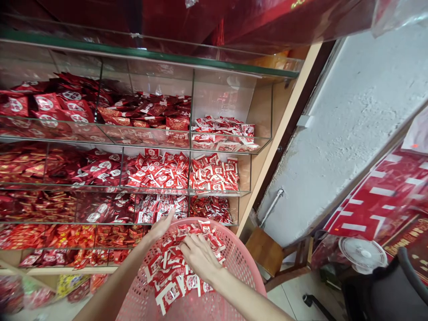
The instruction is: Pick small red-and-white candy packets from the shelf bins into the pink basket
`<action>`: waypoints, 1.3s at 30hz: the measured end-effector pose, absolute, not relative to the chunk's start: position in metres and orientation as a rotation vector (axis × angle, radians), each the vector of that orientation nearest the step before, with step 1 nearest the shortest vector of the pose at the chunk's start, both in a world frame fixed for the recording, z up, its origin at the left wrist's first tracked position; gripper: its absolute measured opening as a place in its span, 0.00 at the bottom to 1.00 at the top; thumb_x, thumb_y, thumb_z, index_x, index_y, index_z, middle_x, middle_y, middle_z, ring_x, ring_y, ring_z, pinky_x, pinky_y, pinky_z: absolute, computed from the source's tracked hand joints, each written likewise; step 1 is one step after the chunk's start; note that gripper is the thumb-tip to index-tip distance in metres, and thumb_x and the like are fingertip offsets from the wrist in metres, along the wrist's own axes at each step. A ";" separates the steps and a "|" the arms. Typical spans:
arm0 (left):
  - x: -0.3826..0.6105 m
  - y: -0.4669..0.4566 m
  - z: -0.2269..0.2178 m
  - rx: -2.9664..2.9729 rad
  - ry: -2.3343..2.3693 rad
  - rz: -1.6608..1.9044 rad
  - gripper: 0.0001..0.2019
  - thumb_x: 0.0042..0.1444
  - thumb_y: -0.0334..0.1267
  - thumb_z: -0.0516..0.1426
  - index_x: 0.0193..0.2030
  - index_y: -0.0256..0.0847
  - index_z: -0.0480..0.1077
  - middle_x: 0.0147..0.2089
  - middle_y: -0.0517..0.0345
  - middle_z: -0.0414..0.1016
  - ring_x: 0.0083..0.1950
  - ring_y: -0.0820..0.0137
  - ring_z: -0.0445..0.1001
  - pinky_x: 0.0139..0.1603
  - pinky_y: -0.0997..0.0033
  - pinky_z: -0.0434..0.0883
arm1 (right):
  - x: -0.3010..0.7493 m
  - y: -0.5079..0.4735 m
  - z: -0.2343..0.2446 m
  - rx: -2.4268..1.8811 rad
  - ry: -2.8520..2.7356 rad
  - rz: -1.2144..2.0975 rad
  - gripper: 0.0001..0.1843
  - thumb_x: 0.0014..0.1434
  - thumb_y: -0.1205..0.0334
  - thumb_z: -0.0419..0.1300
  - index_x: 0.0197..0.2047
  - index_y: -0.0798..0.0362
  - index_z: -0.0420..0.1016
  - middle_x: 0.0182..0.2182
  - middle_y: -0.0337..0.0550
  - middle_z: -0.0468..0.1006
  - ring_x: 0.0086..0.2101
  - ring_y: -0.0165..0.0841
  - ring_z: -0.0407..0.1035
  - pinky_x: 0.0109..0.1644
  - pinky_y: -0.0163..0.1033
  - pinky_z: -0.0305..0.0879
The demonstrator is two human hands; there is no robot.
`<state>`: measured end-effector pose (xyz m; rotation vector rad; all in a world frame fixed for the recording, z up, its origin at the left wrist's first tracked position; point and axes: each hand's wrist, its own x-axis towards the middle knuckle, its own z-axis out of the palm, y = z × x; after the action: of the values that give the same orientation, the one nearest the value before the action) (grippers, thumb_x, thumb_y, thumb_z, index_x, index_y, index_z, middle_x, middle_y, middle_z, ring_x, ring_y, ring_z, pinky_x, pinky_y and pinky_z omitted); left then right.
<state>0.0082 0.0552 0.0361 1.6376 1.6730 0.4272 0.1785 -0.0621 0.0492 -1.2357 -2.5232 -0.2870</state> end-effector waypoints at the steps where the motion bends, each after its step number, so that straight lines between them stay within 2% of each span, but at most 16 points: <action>1: 0.008 0.055 0.036 1.645 1.668 0.422 0.40 0.46 0.69 0.33 0.40 0.39 0.71 0.47 0.46 0.73 0.49 0.54 0.69 0.48 0.58 0.63 | 0.177 -0.063 0.048 -1.231 -2.529 -0.301 0.05 0.58 0.66 0.52 0.39 0.52 0.65 0.34 0.39 0.68 0.36 0.31 0.60 0.39 0.38 0.56; 6: 0.008 0.056 0.035 1.698 1.657 0.402 0.39 0.48 0.67 0.31 0.37 0.41 0.72 0.43 0.48 0.75 0.45 0.56 0.71 0.47 0.59 0.64 | 0.170 -0.065 0.044 -1.199 -2.541 -0.338 0.08 0.60 0.65 0.50 0.43 0.52 0.64 0.33 0.40 0.67 0.36 0.32 0.60 0.38 0.38 0.55; 12: 0.009 0.055 0.038 1.685 1.699 0.382 0.40 0.48 0.67 0.31 0.43 0.40 0.71 0.48 0.47 0.72 0.49 0.56 0.69 0.48 0.59 0.64 | 0.168 -0.061 0.039 -1.230 -2.546 -0.410 0.06 0.59 0.66 0.51 0.41 0.54 0.65 0.33 0.40 0.66 0.36 0.32 0.59 0.36 0.38 0.55; 18: 0.010 0.053 0.042 1.679 1.697 0.394 0.40 0.48 0.67 0.32 0.44 0.40 0.70 0.50 0.47 0.71 0.50 0.55 0.68 0.48 0.58 0.64 | 0.166 -0.050 0.040 -1.203 -2.599 -0.504 0.06 0.59 0.67 0.51 0.40 0.55 0.65 0.34 0.41 0.66 0.37 0.33 0.59 0.38 0.38 0.56; 22: 0.010 0.054 0.043 1.703 1.664 0.390 0.40 0.48 0.67 0.31 0.37 0.39 0.72 0.45 0.47 0.74 0.48 0.55 0.70 0.49 0.58 0.63 | 0.163 -0.044 0.038 -1.189 -2.591 -0.527 0.09 0.59 0.67 0.50 0.44 0.55 0.65 0.33 0.42 0.67 0.37 0.33 0.59 0.39 0.39 0.57; 26: 0.010 0.054 0.042 1.717 1.645 0.401 0.39 0.49 0.66 0.31 0.33 0.39 0.72 0.41 0.47 0.76 0.44 0.56 0.71 0.47 0.59 0.64 | 0.164 -0.047 0.036 -1.144 -2.574 -0.478 0.12 0.61 0.62 0.49 0.47 0.55 0.64 0.32 0.42 0.67 0.36 0.33 0.60 0.39 0.39 0.57; 35: 0.008 0.054 0.037 1.697 1.657 0.408 0.40 0.49 0.66 0.31 0.42 0.39 0.71 0.45 0.47 0.74 0.46 0.56 0.70 0.47 0.59 0.64 | 0.163 -0.053 0.031 -1.170 -2.580 -0.502 0.14 0.59 0.66 0.50 0.49 0.57 0.62 0.34 0.43 0.68 0.38 0.34 0.61 0.44 0.40 0.58; 39: 0.007 0.059 0.031 1.721 1.661 0.412 0.41 0.49 0.66 0.30 0.44 0.37 0.70 0.47 0.46 0.73 0.48 0.56 0.70 0.47 0.60 0.65 | 0.162 -0.054 0.026 -1.187 -2.600 -0.456 0.11 0.59 0.67 0.50 0.46 0.56 0.64 0.34 0.41 0.68 0.37 0.32 0.62 0.42 0.38 0.60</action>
<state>0.0068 0.0587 0.0305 1.7212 1.6612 0.4116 0.1617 -0.0541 0.0262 -1.1869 -2.6004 -0.4562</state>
